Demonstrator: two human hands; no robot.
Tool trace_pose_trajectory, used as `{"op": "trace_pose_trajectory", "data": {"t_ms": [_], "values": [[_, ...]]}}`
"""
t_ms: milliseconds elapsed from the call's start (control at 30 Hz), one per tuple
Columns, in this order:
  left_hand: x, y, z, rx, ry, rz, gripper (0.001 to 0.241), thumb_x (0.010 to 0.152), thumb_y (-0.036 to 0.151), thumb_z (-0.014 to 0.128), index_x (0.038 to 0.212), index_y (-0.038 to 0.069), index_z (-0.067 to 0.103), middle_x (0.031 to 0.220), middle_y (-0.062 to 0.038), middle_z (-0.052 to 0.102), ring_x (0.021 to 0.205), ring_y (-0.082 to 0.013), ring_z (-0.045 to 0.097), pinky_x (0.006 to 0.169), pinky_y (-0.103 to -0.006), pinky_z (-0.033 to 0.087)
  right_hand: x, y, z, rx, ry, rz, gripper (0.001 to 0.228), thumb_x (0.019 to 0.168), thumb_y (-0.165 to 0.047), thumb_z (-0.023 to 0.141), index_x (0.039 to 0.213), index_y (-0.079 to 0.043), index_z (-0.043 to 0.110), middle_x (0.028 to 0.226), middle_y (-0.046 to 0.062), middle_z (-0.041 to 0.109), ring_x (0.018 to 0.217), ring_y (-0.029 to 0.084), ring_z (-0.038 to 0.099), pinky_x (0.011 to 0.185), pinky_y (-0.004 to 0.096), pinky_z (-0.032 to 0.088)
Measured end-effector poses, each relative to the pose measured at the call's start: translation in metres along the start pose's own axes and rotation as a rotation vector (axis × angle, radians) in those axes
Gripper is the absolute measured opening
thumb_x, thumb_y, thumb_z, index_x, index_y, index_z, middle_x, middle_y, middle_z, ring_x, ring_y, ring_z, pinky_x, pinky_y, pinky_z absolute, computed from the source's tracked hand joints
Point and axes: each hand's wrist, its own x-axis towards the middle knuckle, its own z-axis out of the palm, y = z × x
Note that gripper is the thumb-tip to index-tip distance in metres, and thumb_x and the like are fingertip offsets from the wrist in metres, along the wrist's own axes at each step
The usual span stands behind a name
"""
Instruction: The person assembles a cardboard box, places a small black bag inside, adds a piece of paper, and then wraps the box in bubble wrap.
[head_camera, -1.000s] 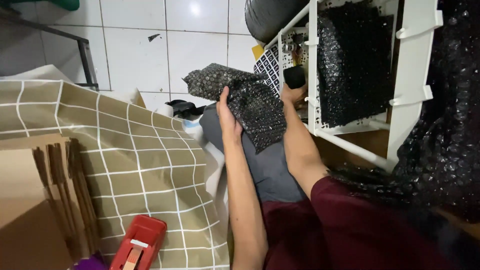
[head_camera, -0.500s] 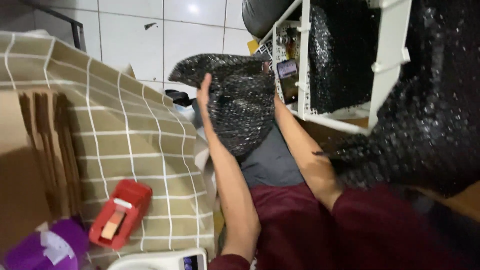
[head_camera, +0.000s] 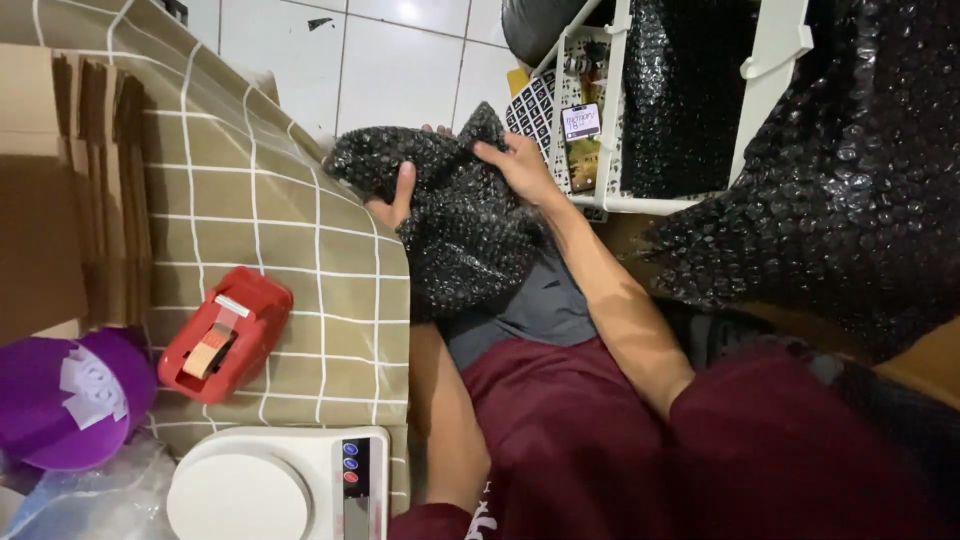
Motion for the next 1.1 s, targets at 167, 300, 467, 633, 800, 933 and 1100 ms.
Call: {"op": "trace_pose_trajectory", "data": {"t_ms": [167,300,467,633,800,933,1100], "values": [[-0.008,0.018,-0.006,-0.189,-0.012,-0.211,0.043,0.101,0.031,0.064,0.135,0.023,0.039,0.108,-0.013,0.064,0.098,-0.0305,0.064,0.100,-0.0427,0.047,-0.014,-0.018,0.006,-0.132,-0.030,-0.090,0.039,0.087,-0.039,0.089,0.073,-0.010,0.068,0.055,-0.003,0.050,0.051,0.007,0.044,0.050,0.026,0.031],[-0.007,0.026,-0.007,-0.344,-0.019,-0.377,0.038,0.097,0.031,0.067,0.125,0.021,0.045,0.107,-0.013,0.067,0.096,-0.0301,0.066,0.097,-0.0433,0.049,-0.025,-0.031,-0.001,-0.172,-0.064,-0.116,0.023,0.094,-0.028,0.082,0.087,-0.007,0.074,0.069,-0.002,0.062,0.063,0.009,0.053,0.059,0.024,0.042],[-0.004,0.033,-0.009,-0.538,-0.028,-0.582,0.032,0.091,0.031,0.070,0.114,0.018,0.052,0.105,-0.012,0.071,0.093,-0.0296,0.068,0.094,-0.0440,0.052,-0.025,-0.036,0.001,-0.333,0.032,-0.144,0.023,0.093,-0.035,0.081,0.094,-0.012,0.077,0.076,0.005,0.072,0.072,0.016,0.067,0.065,0.033,0.051],[0.004,0.039,-0.012,-0.738,-0.038,-0.775,0.027,0.086,0.031,0.073,0.102,0.015,0.059,0.103,-0.012,0.075,0.091,-0.0290,0.070,0.090,-0.0447,0.055,-0.047,-0.117,-0.010,-0.341,0.315,-0.360,0.033,0.098,-0.023,0.072,0.125,-0.005,0.067,0.132,0.016,0.067,0.125,0.032,0.061,0.107,0.053,0.048],[0.011,0.046,-0.014,-0.940,-0.054,-0.964,0.024,0.080,0.031,0.076,0.091,0.012,0.066,0.101,-0.011,0.079,0.088,-0.0285,0.072,0.087,-0.0454,0.058,-0.025,-0.124,-0.051,-0.774,1.133,-0.307,0.044,0.085,0.009,0.065,0.112,-0.025,0.071,0.134,0.002,0.054,0.123,0.026,0.051,0.098,0.041,0.042],[0.020,0.012,-0.003,-0.171,-0.290,-0.809,0.063,0.079,0.068,0.066,0.077,0.005,0.061,0.074,-0.013,0.059,0.077,-0.0359,0.058,0.082,-0.0415,0.039,0.004,-0.079,-0.081,-0.696,1.326,-0.132,0.061,0.081,0.011,0.060,0.128,-0.027,0.064,0.156,0.011,0.040,0.148,0.038,0.035,0.111,0.059,0.037],[0.013,0.039,-0.030,-0.348,-0.271,-0.874,0.054,0.083,0.063,0.071,0.074,0.021,0.038,0.078,0.001,0.038,0.073,-0.0178,0.045,0.087,-0.0340,0.036,0.009,-0.068,-0.082,-0.721,1.228,0.057,0.060,0.094,-0.014,0.079,0.148,-0.021,0.054,0.163,0.009,0.033,0.152,0.036,0.027,0.118,0.060,0.024]]}}
